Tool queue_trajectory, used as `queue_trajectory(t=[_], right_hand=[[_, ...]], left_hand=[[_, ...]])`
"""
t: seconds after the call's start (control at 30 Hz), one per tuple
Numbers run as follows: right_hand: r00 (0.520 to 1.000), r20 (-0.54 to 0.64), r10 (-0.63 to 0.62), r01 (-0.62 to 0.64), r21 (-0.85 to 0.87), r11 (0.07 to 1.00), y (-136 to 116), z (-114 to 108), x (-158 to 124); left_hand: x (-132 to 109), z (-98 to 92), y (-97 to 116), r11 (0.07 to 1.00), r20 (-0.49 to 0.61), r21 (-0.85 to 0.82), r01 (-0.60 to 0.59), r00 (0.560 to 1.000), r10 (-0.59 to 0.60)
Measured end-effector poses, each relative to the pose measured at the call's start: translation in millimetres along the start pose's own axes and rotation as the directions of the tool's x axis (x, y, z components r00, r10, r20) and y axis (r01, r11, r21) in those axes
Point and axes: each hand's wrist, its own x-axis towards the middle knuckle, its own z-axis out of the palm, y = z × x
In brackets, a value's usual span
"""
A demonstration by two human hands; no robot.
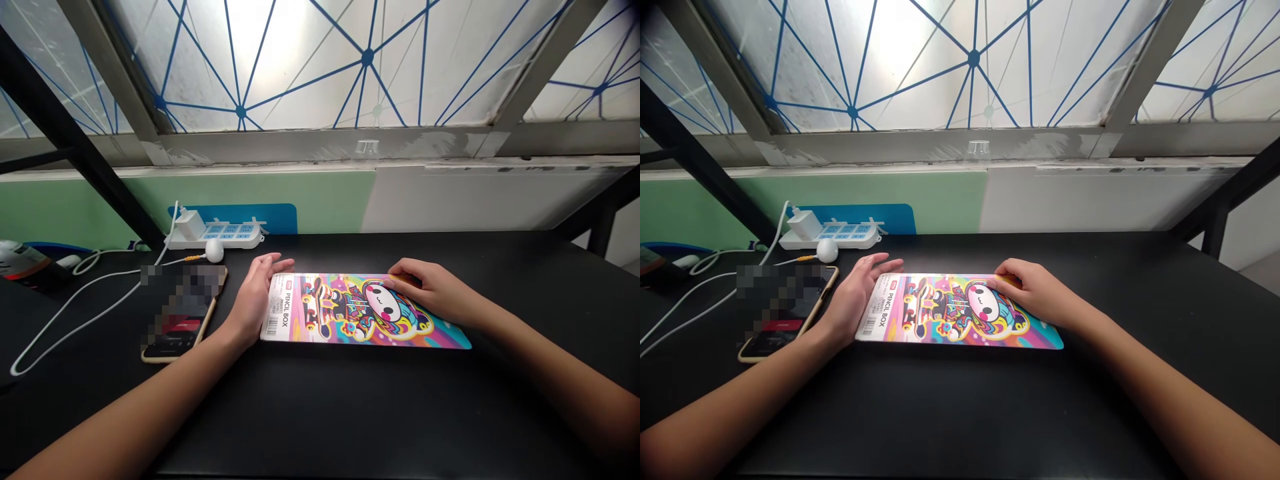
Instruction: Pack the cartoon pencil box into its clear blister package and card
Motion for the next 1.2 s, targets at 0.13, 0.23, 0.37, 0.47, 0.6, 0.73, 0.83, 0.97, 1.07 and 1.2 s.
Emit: queue_trajectory(t=[0.13, 0.23, 0.37, 0.47, 0.6, 0.73, 0.83, 0.97, 1.07, 1.2], right_hand=[[0.998, -0.056, -0.036, 0.034, -0.036, 0.999, -2, -1, -1], [0.974, -0.182, -0.132, 0.116, -0.100, 0.988, -4, -3, -2], [0.834, -0.400, -0.381, 0.296, -0.258, 0.920, -11, -5, -10], [0.693, -0.512, -0.507, 0.347, -0.380, 0.858, -18, -4, -18], [0.652, -0.518, -0.553, 0.345, -0.447, 0.825, -31, 1, -27], [0.731, -0.404, -0.550, 0.334, -0.491, 0.804, -40, 5, -31], [0.769, -0.347, -0.537, 0.351, -0.474, 0.808, -42, 6, -32], [0.835, -0.276, -0.475, 0.352, -0.397, 0.848, -40, 2, -34], [0.877, -0.218, -0.427, 0.346, -0.330, 0.878, -38, 0, -34], [0.882, -0.156, -0.445, 0.367, -0.367, 0.855, -38, 0, -33]], left_hand=[[-4, -2.6, -4, 0.976, 0.075, 0.152, -0.153, 0.987, 0.143], [-5, -4.3, -2, 0.941, 0.103, 0.217, -0.258, 0.965, 0.240], [-7, -4.5, 3, 0.857, 0.135, 0.253, -0.448, 0.894, 0.427], [-11, -4.0, 8, 0.829, 0.143, 0.201, -0.522, 0.853, 0.502], [-15, -5.2, 15, 0.815, 0.173, 0.108, -0.569, 0.818, 0.548], [-18, -8.5, 21, 0.813, 0.205, 0.141, -0.564, 0.821, 0.534], [-20, -10.1, 24, 0.754, 0.193, 0.296, -0.586, 0.810, 0.554], [-23, -9.0, 26, 0.689, 0.238, 0.400, -0.605, 0.794, 0.559], [-22, -8.0, 27, 0.674, 0.279, 0.437, -0.596, 0.802, 0.528], [-17, -10.3, 27, 0.659, 0.305, 0.501, -0.561, 0.827, 0.472]])
